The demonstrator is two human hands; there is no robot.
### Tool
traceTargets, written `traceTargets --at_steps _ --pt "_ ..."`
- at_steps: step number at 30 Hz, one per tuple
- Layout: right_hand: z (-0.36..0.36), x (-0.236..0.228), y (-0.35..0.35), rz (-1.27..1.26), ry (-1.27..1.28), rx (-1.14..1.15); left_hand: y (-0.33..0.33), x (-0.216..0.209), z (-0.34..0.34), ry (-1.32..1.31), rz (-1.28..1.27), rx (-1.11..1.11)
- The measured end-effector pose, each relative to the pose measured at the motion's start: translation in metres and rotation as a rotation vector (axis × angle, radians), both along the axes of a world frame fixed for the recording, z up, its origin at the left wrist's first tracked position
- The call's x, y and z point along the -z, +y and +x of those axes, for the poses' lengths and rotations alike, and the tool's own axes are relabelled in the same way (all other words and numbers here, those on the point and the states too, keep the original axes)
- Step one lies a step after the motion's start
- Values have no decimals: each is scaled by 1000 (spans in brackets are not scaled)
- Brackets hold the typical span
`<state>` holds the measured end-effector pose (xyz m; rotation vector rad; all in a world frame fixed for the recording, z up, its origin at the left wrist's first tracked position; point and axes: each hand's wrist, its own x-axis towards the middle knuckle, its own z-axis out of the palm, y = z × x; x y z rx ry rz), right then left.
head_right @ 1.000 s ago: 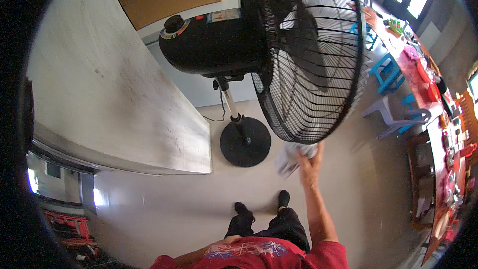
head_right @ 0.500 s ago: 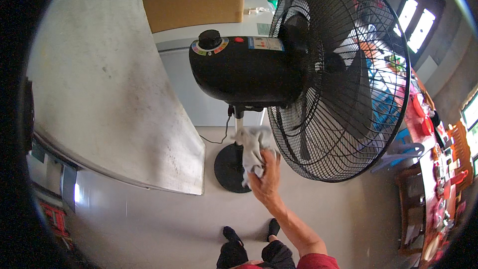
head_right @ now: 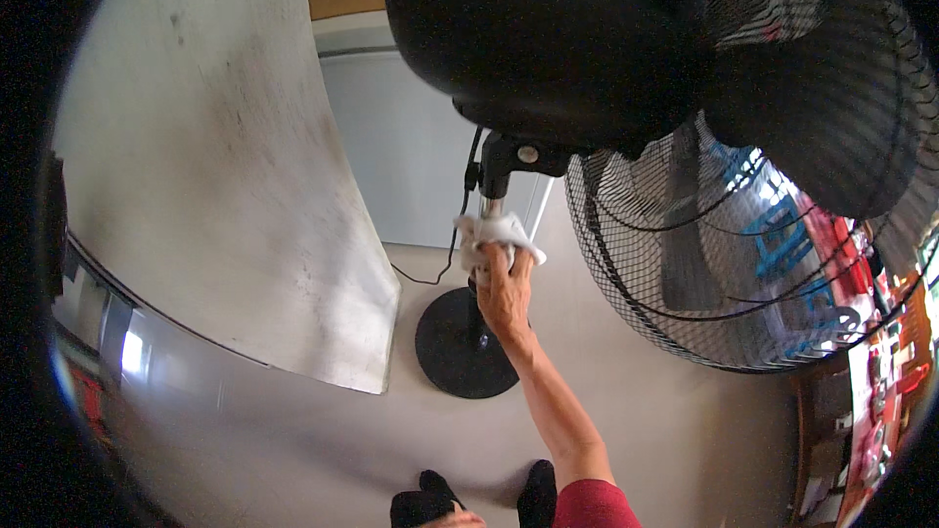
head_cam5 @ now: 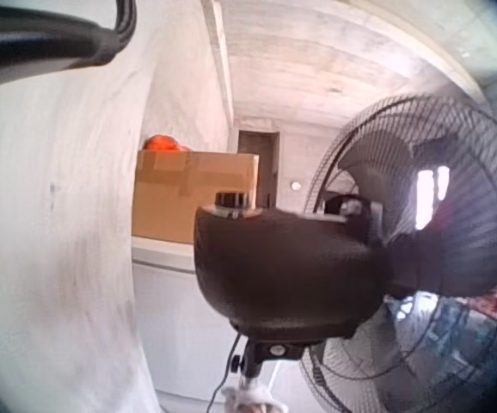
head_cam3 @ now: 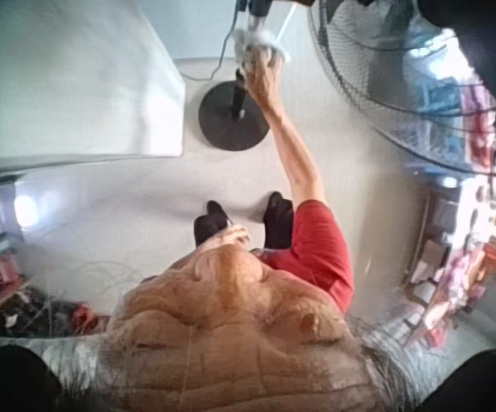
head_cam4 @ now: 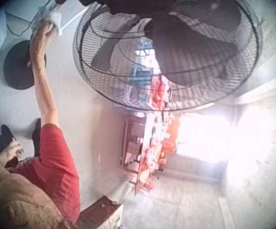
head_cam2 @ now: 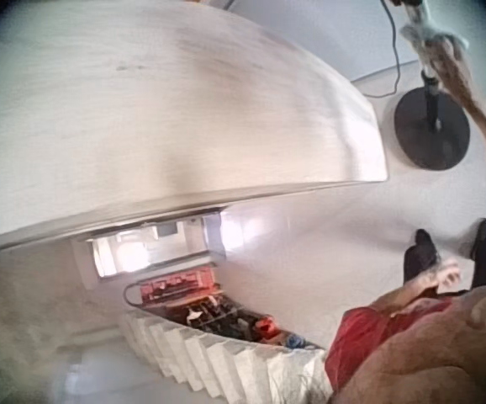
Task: The person wipes the front and back wire cages of a standing fan with a white cloth. They then proceed to wipe the fan's vertical pole and the circular base, cleaning the entire unit from top to bottom.
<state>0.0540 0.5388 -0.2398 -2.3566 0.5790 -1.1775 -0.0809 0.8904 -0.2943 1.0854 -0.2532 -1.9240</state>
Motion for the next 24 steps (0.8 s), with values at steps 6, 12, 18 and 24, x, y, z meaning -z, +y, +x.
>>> traceTargets --at_steps 6,12,18,24 --pt "-26 21 -14 391 -248 -243 -73 166 106 -897 -74 -328" --pt "18 -26 -46 346 -570 -267 -233 53 209 -1140 -437 -602" --pt "16 47 -56 337 -419 -475 -315 101 245 -1268 -823 -715" --pt "-16 112 -43 -135 -14 -300 -338 136 243 -1275 -913 -840"
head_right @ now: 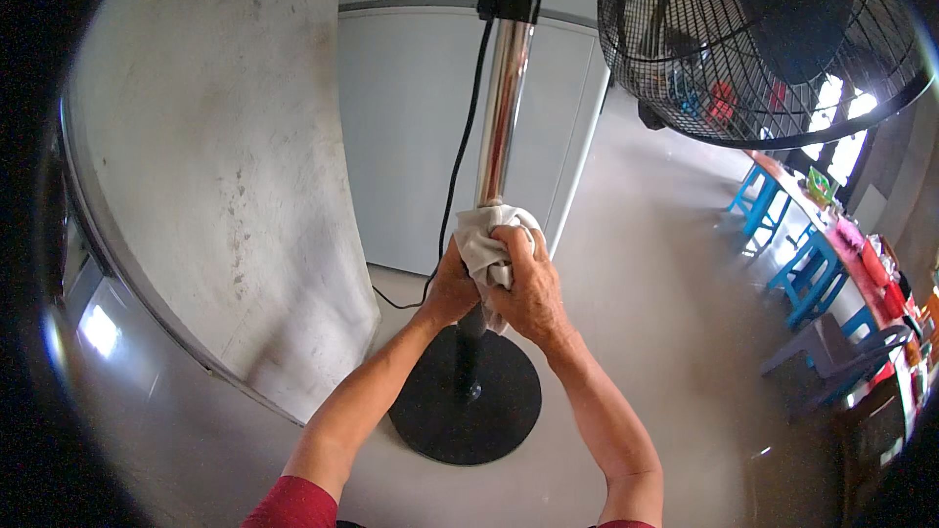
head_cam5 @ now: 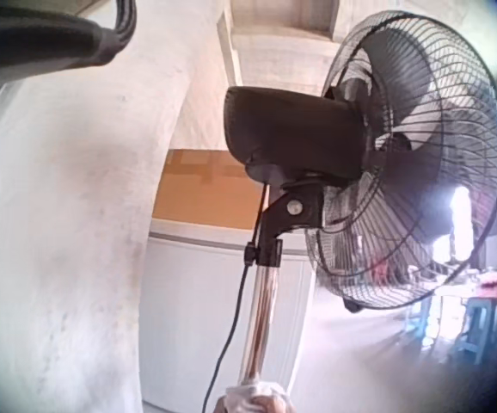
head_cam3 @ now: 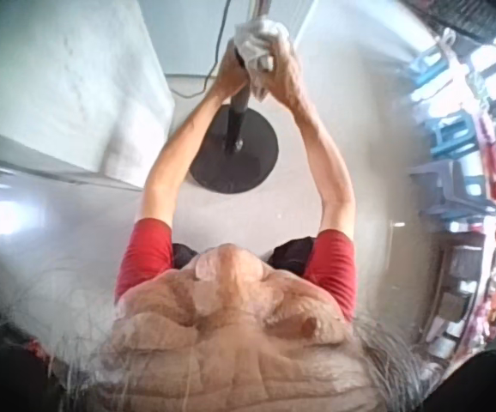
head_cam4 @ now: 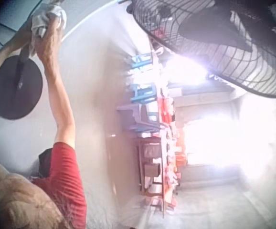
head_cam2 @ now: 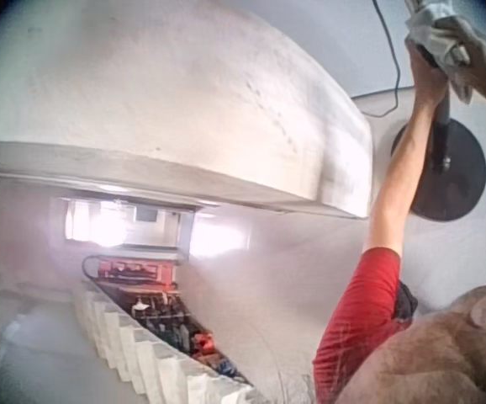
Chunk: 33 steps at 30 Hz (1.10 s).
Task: The person wipes the front and back wire cages of a standing fan with a white cloth. They then proceed to wipe the fan's vertical pole and the circular base, cleaning the entire unit from top to bottom.
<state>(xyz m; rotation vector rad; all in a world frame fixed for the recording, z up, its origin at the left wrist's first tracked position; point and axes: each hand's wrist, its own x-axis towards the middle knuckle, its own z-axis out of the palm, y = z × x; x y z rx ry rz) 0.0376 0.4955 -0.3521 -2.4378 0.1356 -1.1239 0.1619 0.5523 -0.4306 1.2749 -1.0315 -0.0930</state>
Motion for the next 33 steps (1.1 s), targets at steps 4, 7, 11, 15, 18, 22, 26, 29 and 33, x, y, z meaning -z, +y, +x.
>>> traceTargets --at_steps 4,7,11,15,18,22,26,29,33 --pt "8 -55 5 -244 -413 167 4 9 -4 108 -8 19" --pt "36 -115 12 -581 -724 397 4 11 -9 34 -53 -8" --pt "67 -94 8 -779 -615 369 2 10 -7 75 -18 30" --pt "55 -31 3 -670 -427 228 -1 15 -5 47 -94 36" --pt "31 12 11 -573 -284 196 -4 21 3 -43 -139 7" --pt "1 12 -9 -66 -136 -55 1 15 -2 -6 -86 30" --pt "6 -71 -17 405 -431 -207 8 5 -9 101 -50 154" --pt "34 -103 -3 431 -473 -362 10 4 -8 113 -62 156" --pt "44 -74 -11 323 -362 -197 10 5 -7 110 -37 156"
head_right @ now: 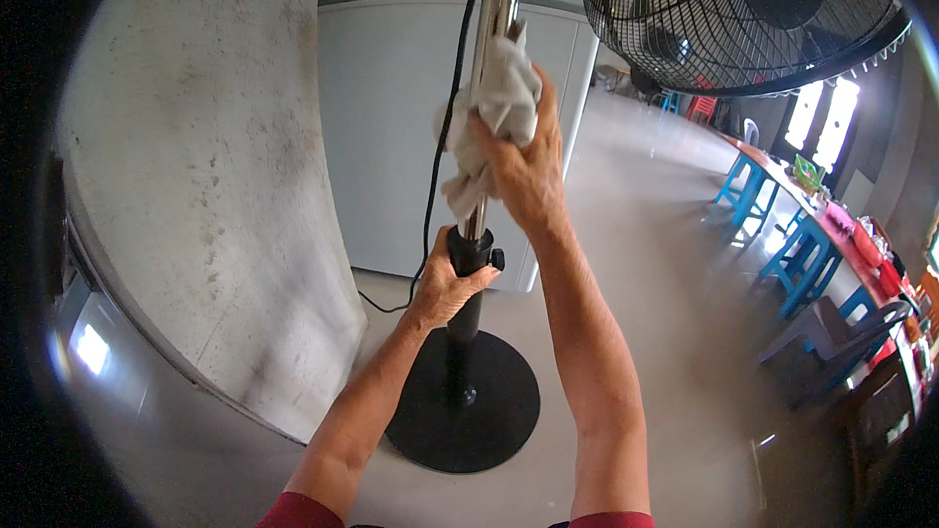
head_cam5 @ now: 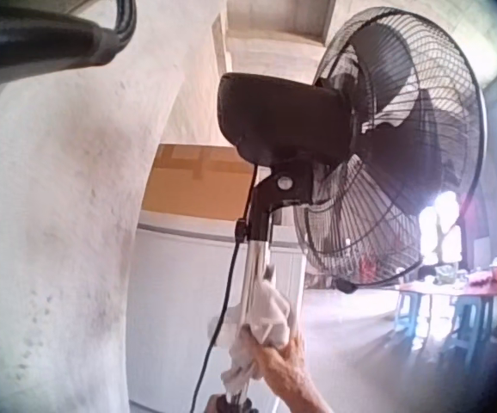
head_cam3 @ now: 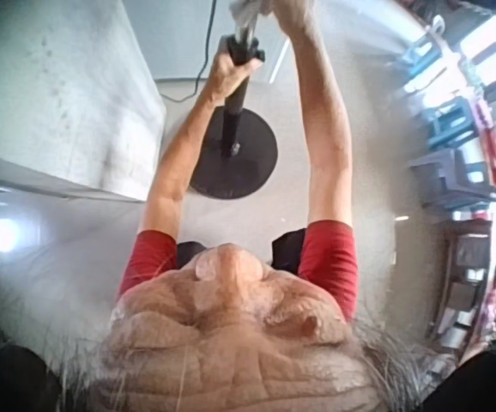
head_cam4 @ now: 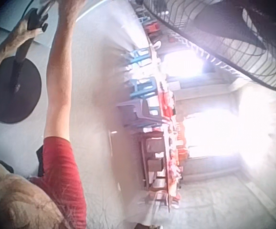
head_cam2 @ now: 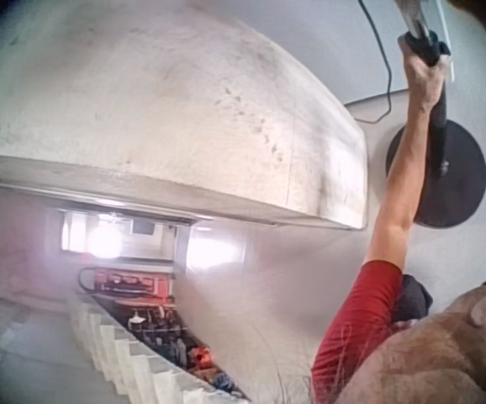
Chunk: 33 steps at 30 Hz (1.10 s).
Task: The person wipes the front and back wire cages of a standing fan with a white cloth. They then proceed to wipe the fan's vertical pole and the circular base, cleaning the entire unit from top to bottom.
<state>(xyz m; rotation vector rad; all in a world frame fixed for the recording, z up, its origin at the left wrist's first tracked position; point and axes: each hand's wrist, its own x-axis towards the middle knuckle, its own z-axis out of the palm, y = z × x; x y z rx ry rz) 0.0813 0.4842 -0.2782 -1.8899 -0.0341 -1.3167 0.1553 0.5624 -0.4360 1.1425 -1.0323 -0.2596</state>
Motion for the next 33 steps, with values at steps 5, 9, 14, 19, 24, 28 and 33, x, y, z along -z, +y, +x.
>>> traceTargets --at_steps 5,9,14,19,24,28,33 --pt "-13 60 -1 -16 220 -11 -1 3 5 6 -55 46" --pt "-41 108 -1 -392 355 260 -9 14 8 -277 -74 -130" --pt "-76 149 37 -684 527 357 -10 17 15 67 -110 179" --pt "-73 88 21 -201 162 369 -3 9 4 -58 25 -6" --pt "-24 -29 25 -706 -396 756 3 3 1 -33 27 -11" --pt "18 -58 22 -866 -283 910 2 4 1 -33 -12 15" --pt "12 -30 29 -1029 -62 877 5 -4 -5 -11 17 28"
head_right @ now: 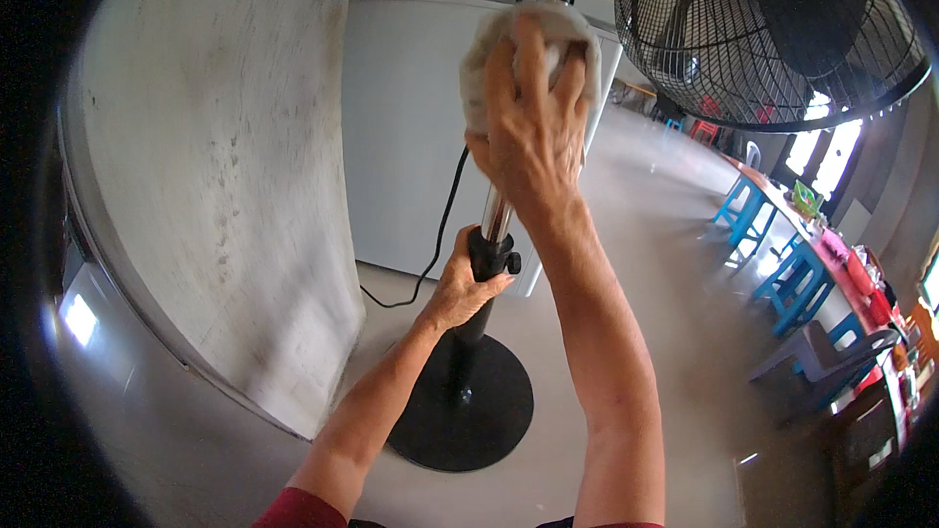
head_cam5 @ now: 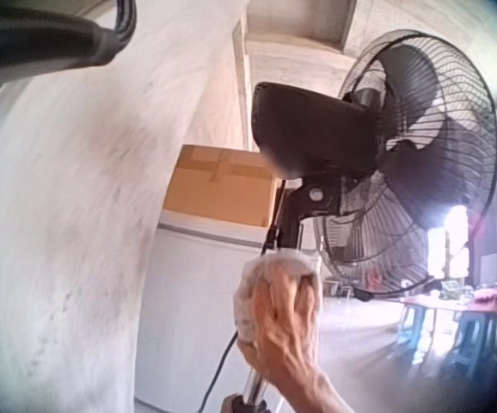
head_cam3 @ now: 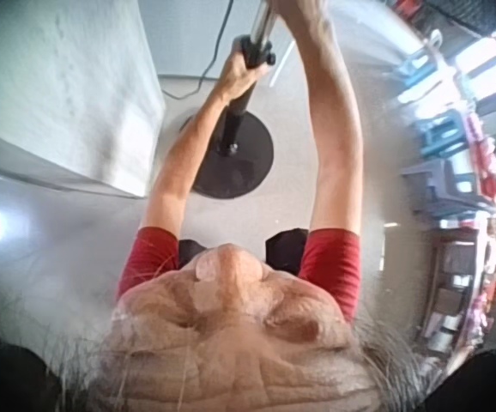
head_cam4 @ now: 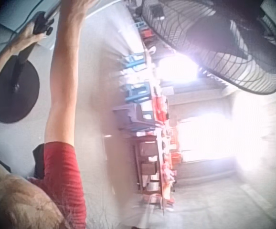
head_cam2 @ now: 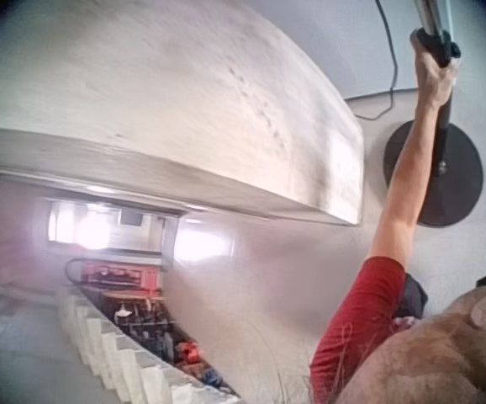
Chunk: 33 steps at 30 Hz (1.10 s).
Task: The person wipes the front and back wire cages of a standing fan with a white cloth. They then proceed to wipe the fan's vertical pole and the circular base, cleaning the entire unit from top to bottom.
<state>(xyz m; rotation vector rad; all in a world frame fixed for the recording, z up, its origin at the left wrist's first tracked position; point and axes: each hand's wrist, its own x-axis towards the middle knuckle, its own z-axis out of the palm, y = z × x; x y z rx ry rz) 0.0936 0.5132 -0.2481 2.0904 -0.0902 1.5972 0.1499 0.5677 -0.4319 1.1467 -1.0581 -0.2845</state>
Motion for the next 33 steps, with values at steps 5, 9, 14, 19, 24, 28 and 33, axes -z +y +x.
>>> traceTargets --at_steps 5,9,14,19,24,28,33 --pt "-13 55 10 47 205 -3 -6 12 6 -103 -124 -97" --pt "-22 85 9 77 307 -33 -14 21 6 -95 -142 -113" --pt "-41 123 14 70 400 -40 0 50 -7 -244 -45 -306" --pt "-58 128 29 67 511 -76 26 108 -24 -36 51 -253" --pt "-41 57 25 -76 206 -31 39 101 -52 360 -70 -109" --pt "-4 72 14 -168 277 -22 59 111 -53 620 -72 -83" --pt "17 136 20 -257 298 56 79 134 -38 665 37 -144"
